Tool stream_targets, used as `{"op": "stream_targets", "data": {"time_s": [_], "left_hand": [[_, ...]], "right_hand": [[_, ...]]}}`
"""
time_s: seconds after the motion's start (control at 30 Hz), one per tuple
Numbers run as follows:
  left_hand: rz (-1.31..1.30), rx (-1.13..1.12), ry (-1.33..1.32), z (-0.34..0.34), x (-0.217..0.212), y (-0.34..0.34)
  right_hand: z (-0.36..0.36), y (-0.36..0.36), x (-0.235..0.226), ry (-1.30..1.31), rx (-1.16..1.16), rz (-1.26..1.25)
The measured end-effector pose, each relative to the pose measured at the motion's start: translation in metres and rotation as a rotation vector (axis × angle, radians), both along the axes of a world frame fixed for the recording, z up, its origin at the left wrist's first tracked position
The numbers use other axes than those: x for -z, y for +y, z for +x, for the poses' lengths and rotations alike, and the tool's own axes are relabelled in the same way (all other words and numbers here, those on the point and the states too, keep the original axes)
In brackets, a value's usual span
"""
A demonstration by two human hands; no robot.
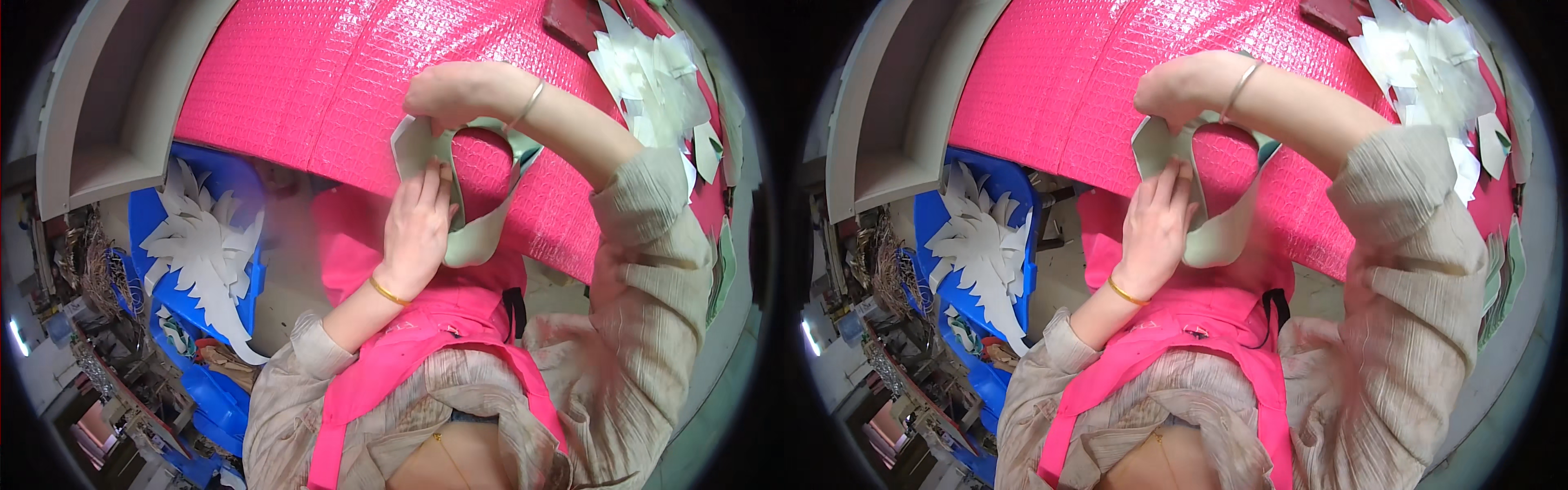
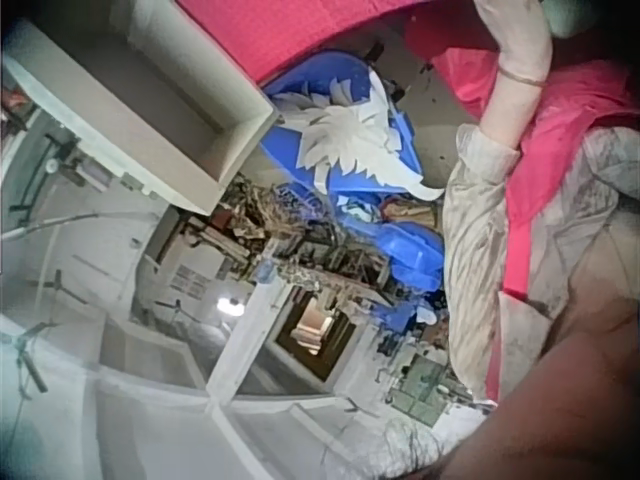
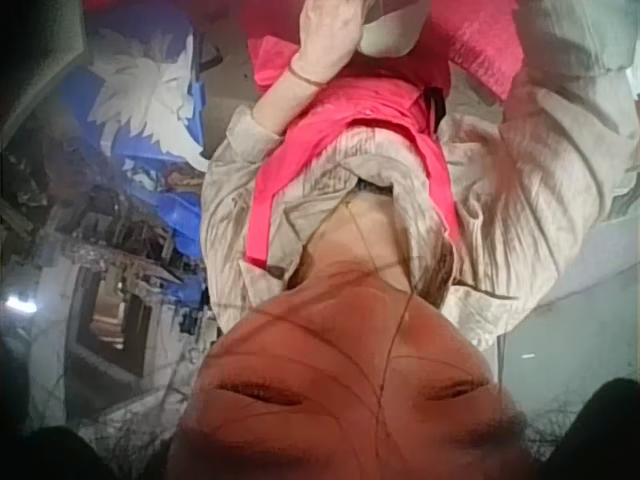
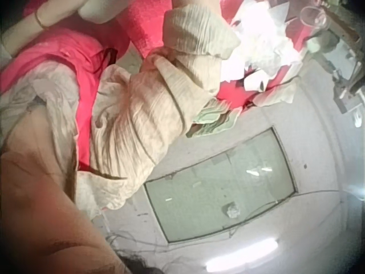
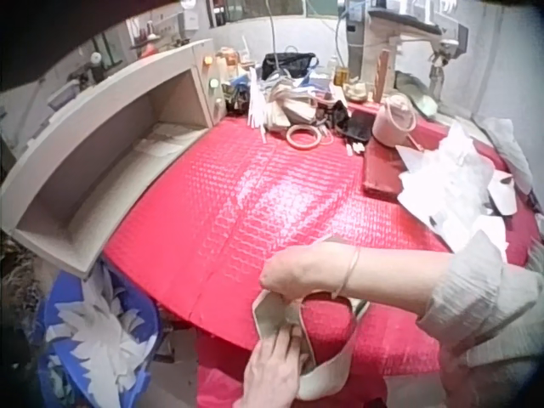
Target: The person assembles a light green slip-on shoe by hand, inserting a white insole and a translucent plastic sheet into the shoe's interior. They repeatedly press and smooth the materials to fit them inside the shoe, handling the shoe and materials one at a time on a pink textured work surface.
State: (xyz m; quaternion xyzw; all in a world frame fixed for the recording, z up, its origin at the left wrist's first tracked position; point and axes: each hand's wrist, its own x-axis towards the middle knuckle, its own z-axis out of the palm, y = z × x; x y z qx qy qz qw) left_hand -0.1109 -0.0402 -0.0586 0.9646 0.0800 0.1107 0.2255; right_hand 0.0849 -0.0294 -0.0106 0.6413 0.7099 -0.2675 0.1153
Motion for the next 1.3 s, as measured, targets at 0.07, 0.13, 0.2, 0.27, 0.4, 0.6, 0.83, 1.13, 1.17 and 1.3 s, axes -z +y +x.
{"op": "stream_targets", "data": {"time_s": [0.07, 0.13, 0.2, 0.27, 0.4, 0.6, 0.83, 1.13, 1.17, 1.3], "left_hand": [[0.053, -0.002, 0.069, 0.006, -0.003, 0.0], [0.109, -0.001, 0.177, 0.014, -0.004, 0.0], [0.141, -0.018, 0.107, 0.025, -0.004, 0.001], [0.177, -0.013, 0.018, 0.031, 0.001, 0.006], [0.142, 0.026, -0.1, 0.029, 0.01, 0.015], [0.202, 0.048, -0.074, 0.045, 0.007, 0.019], [0.112, 0.125, -0.022, 0.056, 0.006, 0.033], [0.105, 0.2, -0.081, 0.066, 0.009, 0.039], [0.133, 0.198, -0.071, 0.065, 0.009, 0.041], [0.117, 0.256, -0.141, 0.07, 0.009, 0.046]], "right_hand": [[0.0, 0.002, -0.002, 0.0, -0.026, 0.001], [0.001, 0.005, -0.001, -0.014, -0.028, -0.017], [0.002, 0.007, 0.003, -0.019, 0.001, -0.015], [0.003, 0.008, -0.001, -0.033, 0.043, -0.049], [0.019, 0.007, -0.003, -0.003, 0.168, -0.164], [0.03, 0.005, -0.003, 0.017, 0.313, -0.234], [0.048, -0.002, 0.003, 0.078, 0.36, -0.253], [0.059, -0.016, 0.006, 0.279, 0.638, -0.192], [0.06, -0.027, 0.0, 0.406, 0.786, -0.154], [0.045, -0.105, -0.008, 0.884, 1.057, -0.03]]}}
